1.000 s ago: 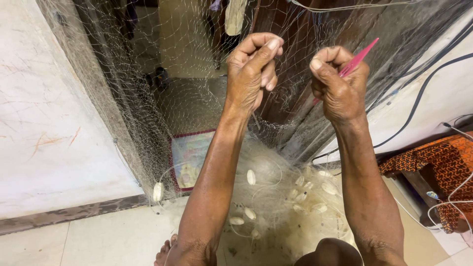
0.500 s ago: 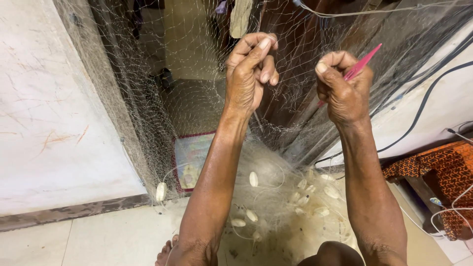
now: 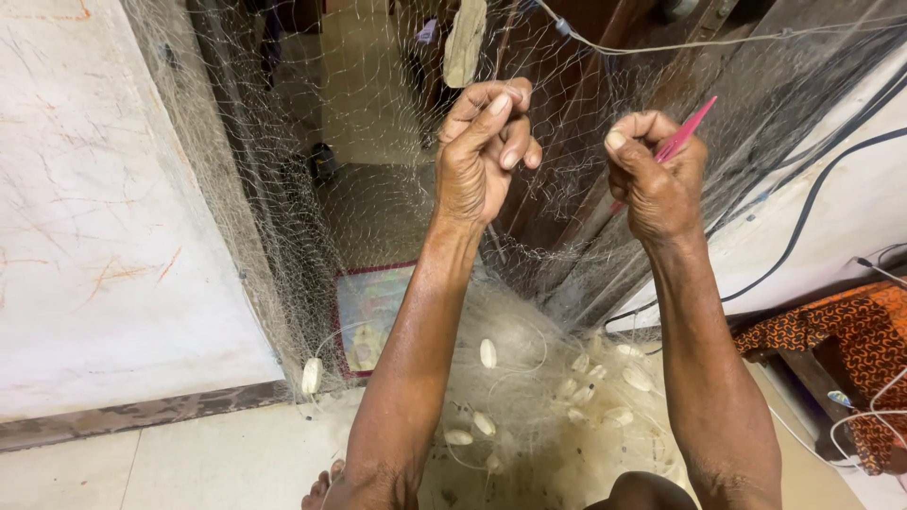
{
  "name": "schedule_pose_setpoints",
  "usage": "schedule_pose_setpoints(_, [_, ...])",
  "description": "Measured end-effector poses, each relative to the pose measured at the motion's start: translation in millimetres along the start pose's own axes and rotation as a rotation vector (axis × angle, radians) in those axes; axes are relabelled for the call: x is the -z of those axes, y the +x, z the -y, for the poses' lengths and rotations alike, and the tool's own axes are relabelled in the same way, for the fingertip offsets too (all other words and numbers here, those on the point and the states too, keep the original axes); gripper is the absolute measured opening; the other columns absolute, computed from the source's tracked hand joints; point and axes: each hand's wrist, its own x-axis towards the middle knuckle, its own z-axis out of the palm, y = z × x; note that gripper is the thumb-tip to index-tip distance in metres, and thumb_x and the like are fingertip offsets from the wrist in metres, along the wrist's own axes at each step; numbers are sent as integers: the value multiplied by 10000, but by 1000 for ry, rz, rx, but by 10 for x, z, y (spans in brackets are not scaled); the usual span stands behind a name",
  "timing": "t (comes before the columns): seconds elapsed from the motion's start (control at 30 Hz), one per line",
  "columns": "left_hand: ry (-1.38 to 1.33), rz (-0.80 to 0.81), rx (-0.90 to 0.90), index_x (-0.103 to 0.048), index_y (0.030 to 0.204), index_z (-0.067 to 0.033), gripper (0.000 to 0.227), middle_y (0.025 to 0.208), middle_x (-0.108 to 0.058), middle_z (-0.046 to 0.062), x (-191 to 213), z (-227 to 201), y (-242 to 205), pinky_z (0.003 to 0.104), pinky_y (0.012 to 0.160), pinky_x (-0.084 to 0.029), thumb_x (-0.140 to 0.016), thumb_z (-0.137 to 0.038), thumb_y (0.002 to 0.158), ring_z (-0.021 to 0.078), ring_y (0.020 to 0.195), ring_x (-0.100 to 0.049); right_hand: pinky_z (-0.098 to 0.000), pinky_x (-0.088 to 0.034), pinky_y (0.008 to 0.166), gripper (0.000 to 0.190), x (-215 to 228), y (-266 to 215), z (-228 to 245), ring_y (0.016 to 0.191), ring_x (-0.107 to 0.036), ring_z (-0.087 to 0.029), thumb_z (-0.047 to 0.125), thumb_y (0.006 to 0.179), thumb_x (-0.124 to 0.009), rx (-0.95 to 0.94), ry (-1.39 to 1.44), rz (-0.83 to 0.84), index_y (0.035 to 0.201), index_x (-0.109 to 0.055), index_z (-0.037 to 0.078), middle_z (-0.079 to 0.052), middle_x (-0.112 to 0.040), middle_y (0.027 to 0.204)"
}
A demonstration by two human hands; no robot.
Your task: Repairing a fine-mesh fishing net using a netting needle
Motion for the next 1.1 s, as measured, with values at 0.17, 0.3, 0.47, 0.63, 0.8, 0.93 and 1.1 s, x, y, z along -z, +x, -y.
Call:
schedule_pose_setpoints(0.17, [-55, 104, 34, -639, 972, -5, 101, 986, -551, 141, 85, 20, -12, 316, 562, -539, -539, -1, 961, 117, 562, -482, -193, -348, 371, 105, 15, -10, 57, 445, -376, -38, 137, 931, -616, 14, -70, 9, 842, -562, 128, 54, -476, 638])
schedule_pose_setpoints(0.3, [-53, 79, 80, -604, 1007, 10, 132, 1008, -594, 190, 122, 95, 4, 371, 595, -597, -497, -61, 977, 105, 536, -573, -207, -299, 355, 82, 32, 64, -108, 403, -354, -52, 16, 875, -652, 86, 70, -84, 898, -589, -30, -45, -398, 552])
schedule_pose_setpoints(0.47, [-62, 96, 118, -583, 1009, 5, 116, 1052, -599, 224, 146, 150, -29, 382, 610, -594, -492, -65, 985, 107, 535, -569, -198, -292, 344, 75, 79, 78, -157, 386, -357, -49, 14, 877, -652, 82, 55, -88, 893, -593, -28, -38, -396, 536])
schedule_pose_setpoints(0.63, [-83, 114, 150, -558, 1021, -7, 105, 1031, -621, 240, 170, 228, -43, 392, 619, -595, -483, -75, 992, 111, 518, -568, -203, -294, 343, 75, 141, 96, -169, 376, -368, -57, 1, 873, -649, 89, 44, -93, 892, -587, -36, -40, -385, 529])
schedule_pose_setpoints(0.8, [-84, 132, 167, -530, 1032, -13, 108, 969, -621, 246, 181, 242, -57, 396, 636, -602, -457, -87, 1004, 113, 501, -571, -205, -283, 341, 65, 155, 93, -137, 375, -351, -55, -7, 882, -639, 99, 9, -76, 897, -581, -33, -36, -379, 523])
schedule_pose_setpoints(0.93, [-87, 135, 165, -525, 1034, -16, 105, 944, -619, 248, 172, 213, -49, 405, 643, -605, -450, -83, 1004, 122, 500, -580, -199, -276, 343, 55, 145, 102, -127, 379, -351, -47, -17, 886, -633, 107, 0, -70, 899, -582, -33, -29, -379, 526])
schedule_pose_setpoints(1.1, [-57, 135, 166, -517, 1040, -20, 108, 924, -626, 271, 225, 230, -51, 400, 644, -603, -452, -100, 1008, 124, 487, -573, -192, -303, 363, 37, 114, 112, -54, 418, -382, -40, -21, 897, -630, 167, -67, -38, 901, -595, -31, -31, -432, 563])
